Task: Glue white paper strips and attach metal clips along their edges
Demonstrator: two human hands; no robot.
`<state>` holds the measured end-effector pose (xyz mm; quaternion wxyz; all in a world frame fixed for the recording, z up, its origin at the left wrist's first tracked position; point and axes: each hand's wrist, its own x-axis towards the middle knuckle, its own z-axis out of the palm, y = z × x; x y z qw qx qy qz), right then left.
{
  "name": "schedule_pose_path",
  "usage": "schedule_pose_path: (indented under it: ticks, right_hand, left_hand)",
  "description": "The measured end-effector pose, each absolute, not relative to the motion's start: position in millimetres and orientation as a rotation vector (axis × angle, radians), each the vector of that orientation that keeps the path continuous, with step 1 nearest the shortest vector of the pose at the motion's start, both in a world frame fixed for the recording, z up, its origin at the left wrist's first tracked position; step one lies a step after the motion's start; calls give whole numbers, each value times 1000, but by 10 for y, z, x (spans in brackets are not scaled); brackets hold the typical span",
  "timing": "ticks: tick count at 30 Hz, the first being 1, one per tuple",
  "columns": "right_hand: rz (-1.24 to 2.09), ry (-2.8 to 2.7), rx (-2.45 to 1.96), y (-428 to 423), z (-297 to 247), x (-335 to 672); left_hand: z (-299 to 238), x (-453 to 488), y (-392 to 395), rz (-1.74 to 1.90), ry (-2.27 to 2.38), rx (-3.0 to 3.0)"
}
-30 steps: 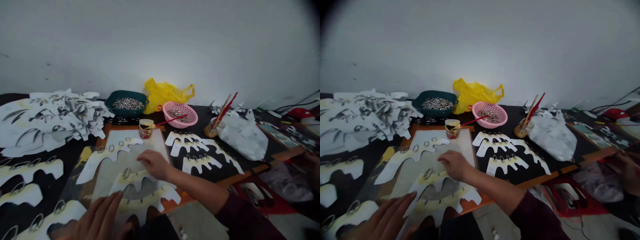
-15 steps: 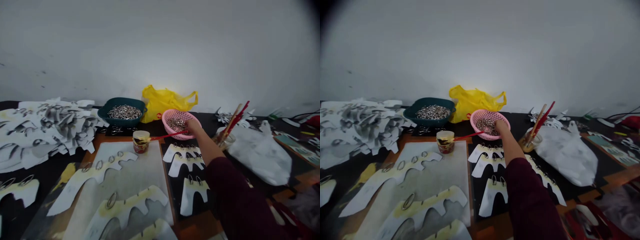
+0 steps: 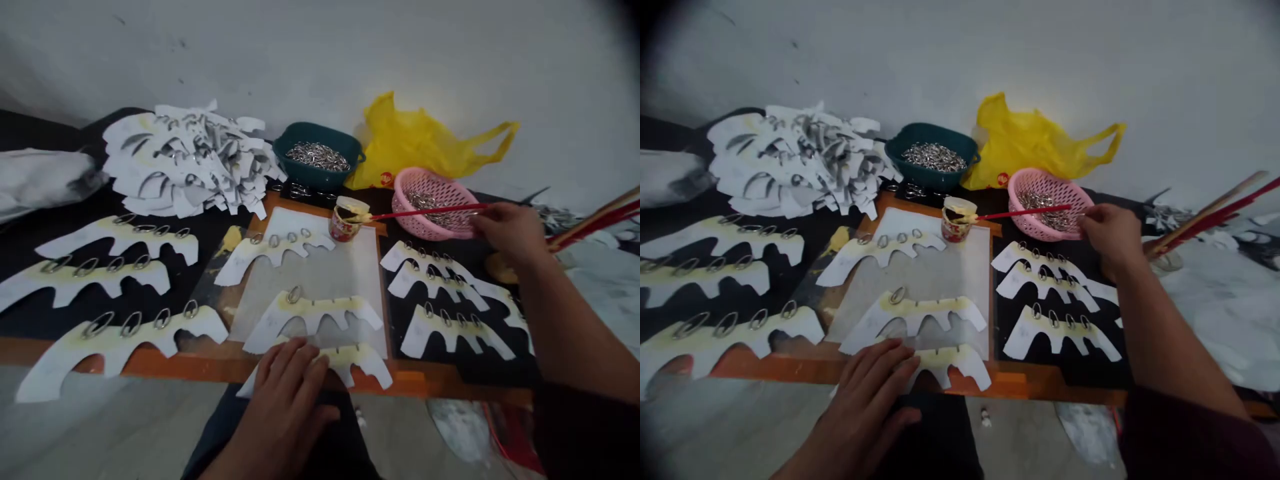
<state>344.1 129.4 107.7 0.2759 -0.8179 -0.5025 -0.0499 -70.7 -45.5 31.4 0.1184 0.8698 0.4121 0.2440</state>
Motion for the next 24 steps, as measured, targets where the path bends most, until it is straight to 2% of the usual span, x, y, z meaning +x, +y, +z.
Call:
schedule_pose_path:
  ticks: [2,5,9,18,24]
  right_hand:
    - [403,-1384,-1993,931,1107,3065]
    - [1036,-1606,-1742,574,1031,2340]
    - [1323,-1745,-1519,566,792,1533]
    - [1305,-2017,-1476,829,422,1066]
    - [981,-2214,-1593,806,393,989]
  left_hand:
    - [320,-627,-440,689,1203,2526]
    - [269,-541,-399,653,1181,2555]
    - [207,-489,-350,584,1225,2564]
    - [214,-466,-301,513,1312,2540]
    - [213,-469,-272,504,1292,2536]
